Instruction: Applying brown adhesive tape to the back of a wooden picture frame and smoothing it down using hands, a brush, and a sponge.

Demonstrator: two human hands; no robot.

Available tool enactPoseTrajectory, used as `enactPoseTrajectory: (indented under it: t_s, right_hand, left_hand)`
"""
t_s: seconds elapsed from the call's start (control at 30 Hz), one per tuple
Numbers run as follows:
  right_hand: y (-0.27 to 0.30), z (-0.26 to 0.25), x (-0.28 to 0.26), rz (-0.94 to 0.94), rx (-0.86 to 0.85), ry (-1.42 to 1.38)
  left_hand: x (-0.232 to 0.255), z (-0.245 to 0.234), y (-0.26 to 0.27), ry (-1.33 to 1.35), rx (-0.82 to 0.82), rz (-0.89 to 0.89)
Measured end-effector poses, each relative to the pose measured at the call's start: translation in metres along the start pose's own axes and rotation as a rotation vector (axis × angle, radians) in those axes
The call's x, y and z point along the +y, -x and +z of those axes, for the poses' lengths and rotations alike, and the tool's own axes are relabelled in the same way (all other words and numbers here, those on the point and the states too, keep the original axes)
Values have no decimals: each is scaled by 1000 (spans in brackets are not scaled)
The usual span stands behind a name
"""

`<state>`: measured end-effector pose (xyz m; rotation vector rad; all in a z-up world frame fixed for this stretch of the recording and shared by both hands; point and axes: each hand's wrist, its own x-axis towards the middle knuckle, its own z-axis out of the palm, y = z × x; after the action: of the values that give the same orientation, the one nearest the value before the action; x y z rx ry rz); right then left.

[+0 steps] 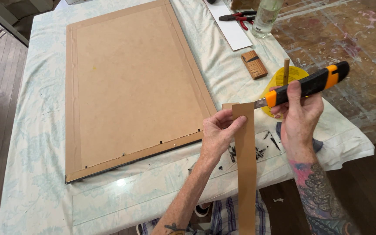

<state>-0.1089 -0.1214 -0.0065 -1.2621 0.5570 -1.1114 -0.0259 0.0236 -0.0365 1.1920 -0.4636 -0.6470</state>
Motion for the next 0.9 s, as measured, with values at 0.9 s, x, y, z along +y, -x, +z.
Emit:
enactPoseTrajectory:
  t_s: [0.9]
  right_hand:
    - [9,5,-1,-6,27,-9]
  left_hand:
    - [4,-3,-1,-174,-66,77]
